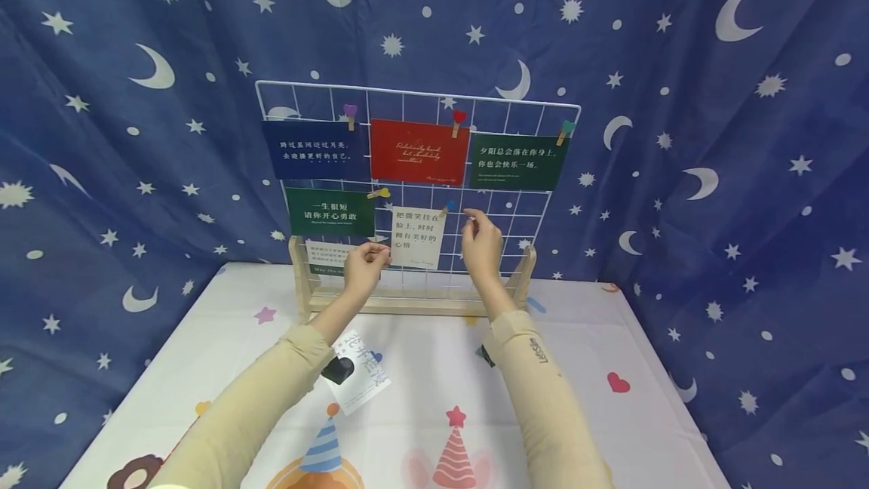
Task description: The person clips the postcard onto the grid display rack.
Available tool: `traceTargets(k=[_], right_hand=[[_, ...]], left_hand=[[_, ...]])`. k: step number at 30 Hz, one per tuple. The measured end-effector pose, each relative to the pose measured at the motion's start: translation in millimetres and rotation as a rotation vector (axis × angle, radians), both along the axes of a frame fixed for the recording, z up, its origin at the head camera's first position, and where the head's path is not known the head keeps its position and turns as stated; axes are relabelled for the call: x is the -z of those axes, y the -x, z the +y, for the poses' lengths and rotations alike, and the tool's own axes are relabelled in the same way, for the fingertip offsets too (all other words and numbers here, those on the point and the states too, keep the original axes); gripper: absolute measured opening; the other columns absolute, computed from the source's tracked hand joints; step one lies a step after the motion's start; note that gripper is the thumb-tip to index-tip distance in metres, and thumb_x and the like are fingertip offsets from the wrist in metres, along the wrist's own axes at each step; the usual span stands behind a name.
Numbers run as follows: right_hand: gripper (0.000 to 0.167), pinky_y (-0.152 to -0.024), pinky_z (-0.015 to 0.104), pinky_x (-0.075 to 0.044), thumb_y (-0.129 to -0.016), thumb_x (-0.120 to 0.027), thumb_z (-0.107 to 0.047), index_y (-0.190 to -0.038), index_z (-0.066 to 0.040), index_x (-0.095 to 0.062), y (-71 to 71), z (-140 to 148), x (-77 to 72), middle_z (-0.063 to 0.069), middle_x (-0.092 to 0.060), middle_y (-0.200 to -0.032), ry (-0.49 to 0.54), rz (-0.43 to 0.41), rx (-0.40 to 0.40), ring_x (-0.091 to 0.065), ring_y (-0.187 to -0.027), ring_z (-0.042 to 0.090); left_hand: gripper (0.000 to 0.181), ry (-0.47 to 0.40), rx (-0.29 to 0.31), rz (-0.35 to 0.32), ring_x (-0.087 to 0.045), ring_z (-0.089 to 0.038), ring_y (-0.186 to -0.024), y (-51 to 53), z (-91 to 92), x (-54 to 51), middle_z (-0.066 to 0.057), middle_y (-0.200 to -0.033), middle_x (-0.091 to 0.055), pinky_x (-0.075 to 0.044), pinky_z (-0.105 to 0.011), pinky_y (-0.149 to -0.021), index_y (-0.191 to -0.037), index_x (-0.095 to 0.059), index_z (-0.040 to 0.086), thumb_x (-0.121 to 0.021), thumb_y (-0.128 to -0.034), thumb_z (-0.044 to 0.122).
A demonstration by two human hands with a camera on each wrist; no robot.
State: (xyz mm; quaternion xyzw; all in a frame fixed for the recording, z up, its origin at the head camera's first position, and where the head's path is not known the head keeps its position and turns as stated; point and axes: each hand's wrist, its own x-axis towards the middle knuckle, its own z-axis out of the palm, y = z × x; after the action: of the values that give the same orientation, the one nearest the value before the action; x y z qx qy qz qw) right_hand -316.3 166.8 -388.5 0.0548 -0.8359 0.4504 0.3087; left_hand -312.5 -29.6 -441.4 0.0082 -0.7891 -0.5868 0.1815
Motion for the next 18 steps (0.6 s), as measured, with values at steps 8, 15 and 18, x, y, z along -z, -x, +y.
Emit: traceTargets(k=[8, 15, 18], right_hand=[[0.022, -0.048, 0.010, -0.040, -0.096, -0.051, -0.010, -0.108, 0.003, -0.064, -1.4, 1.4, 7.9, 0.020, -0.067, -0.085, 0.018, 0.000, -0.007, -0.060, -0.059, 0.021], [0.024, -0.052, 0.006, -0.045, -0.096, -0.052, -0.013, -0.103, 0.007, -0.064, -4.7, 2.4, 14.8, 0.023, -0.066, -0.084, 0.108, -0.039, -0.035, -0.062, -0.062, 0.026], [0.025, -0.053, 0.006, -0.047, -0.096, -0.052, -0.013, -0.101, 0.008, -0.063, -6.8, 3.0, 17.2, 0.024, -0.065, -0.083, 0.125, -0.050, -0.044, -0.057, -0.056, 0.011]], left_hand=[[0.013, -0.003, 0.020, -0.008, -0.064, -0.025, -0.073, -3.9, -2.6, 1.2, -0.018, -0.083, -0.070, -0.042, -0.016, -0.057, -0.094, -0.066, -0.001, -0.060, -0.0901, 0.010], [0.013, -0.013, 0.025, -0.007, -0.065, -0.025, -0.073, -6.5, -5.2, 5.3, -0.019, -0.083, -0.070, -0.040, -0.016, -0.054, -0.093, -0.067, -0.002, -0.061, -0.0897, 0.009], [0.012, -0.014, 0.031, 0.002, -0.066, -0.027, -0.073, -6.7, -5.9, 7.7, -0.019, -0.083, -0.070, -0.041, -0.015, -0.054, -0.093, -0.067, -0.003, -0.061, -0.0890, 0.008]])
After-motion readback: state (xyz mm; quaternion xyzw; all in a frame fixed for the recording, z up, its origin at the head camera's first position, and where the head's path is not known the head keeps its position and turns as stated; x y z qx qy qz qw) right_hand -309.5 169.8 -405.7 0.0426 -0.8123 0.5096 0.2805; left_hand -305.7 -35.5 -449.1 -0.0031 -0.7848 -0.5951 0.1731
